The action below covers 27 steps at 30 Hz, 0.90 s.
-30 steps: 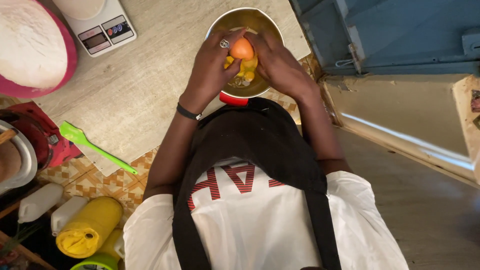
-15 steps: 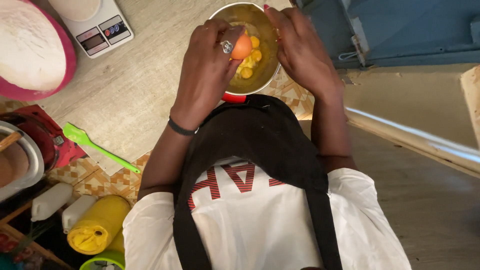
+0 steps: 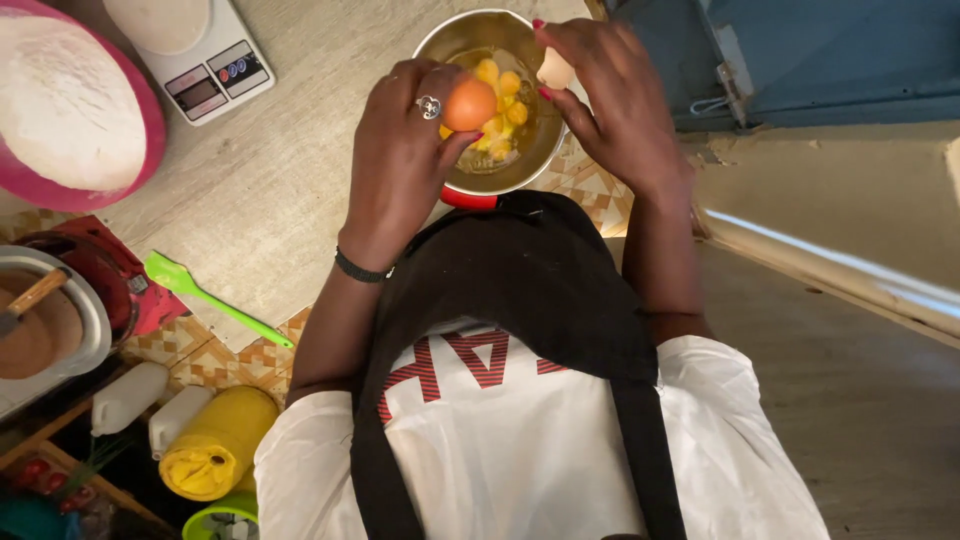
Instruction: Cracking a large quantity of eggs into a metal bowl in a bakery setting.
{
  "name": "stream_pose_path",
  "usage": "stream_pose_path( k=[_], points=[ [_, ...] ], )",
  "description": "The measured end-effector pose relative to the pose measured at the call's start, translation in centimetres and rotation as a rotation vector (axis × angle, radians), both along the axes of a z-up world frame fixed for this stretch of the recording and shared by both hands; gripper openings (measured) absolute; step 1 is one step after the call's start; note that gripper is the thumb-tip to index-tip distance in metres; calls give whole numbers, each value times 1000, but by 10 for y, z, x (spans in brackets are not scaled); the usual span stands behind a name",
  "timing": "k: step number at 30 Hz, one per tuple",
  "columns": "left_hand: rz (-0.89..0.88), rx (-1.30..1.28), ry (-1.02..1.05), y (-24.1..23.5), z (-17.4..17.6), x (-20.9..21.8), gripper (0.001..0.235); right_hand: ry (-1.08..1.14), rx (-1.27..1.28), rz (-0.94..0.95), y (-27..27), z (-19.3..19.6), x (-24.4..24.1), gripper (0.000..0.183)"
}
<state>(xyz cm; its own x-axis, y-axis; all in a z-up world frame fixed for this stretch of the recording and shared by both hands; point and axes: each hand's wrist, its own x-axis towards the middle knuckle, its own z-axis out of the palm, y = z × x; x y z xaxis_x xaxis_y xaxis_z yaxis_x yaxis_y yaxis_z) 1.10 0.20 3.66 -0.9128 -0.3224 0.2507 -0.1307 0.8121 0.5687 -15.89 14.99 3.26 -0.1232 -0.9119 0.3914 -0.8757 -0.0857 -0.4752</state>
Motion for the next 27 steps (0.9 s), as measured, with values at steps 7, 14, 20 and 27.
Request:
stream_pose_path(
  k=[7, 14, 20, 27],
  points=[
    [60, 764, 6, -2, -26, 5, 41, -128, -63, -47, -5, -15, 10, 37],
    [-29, 1415, 134, 4, -58, 3, 39, -255, 151, 157, -11, -27, 19, 57],
    [-5, 1529, 155, 3, -94, -1, 47, -300, 124, 167, -19, -46, 28, 71],
    [35, 1615, 90, 4, -98, -2, 61, -313, -161, -116, -22, -56, 12, 52]
  ],
)
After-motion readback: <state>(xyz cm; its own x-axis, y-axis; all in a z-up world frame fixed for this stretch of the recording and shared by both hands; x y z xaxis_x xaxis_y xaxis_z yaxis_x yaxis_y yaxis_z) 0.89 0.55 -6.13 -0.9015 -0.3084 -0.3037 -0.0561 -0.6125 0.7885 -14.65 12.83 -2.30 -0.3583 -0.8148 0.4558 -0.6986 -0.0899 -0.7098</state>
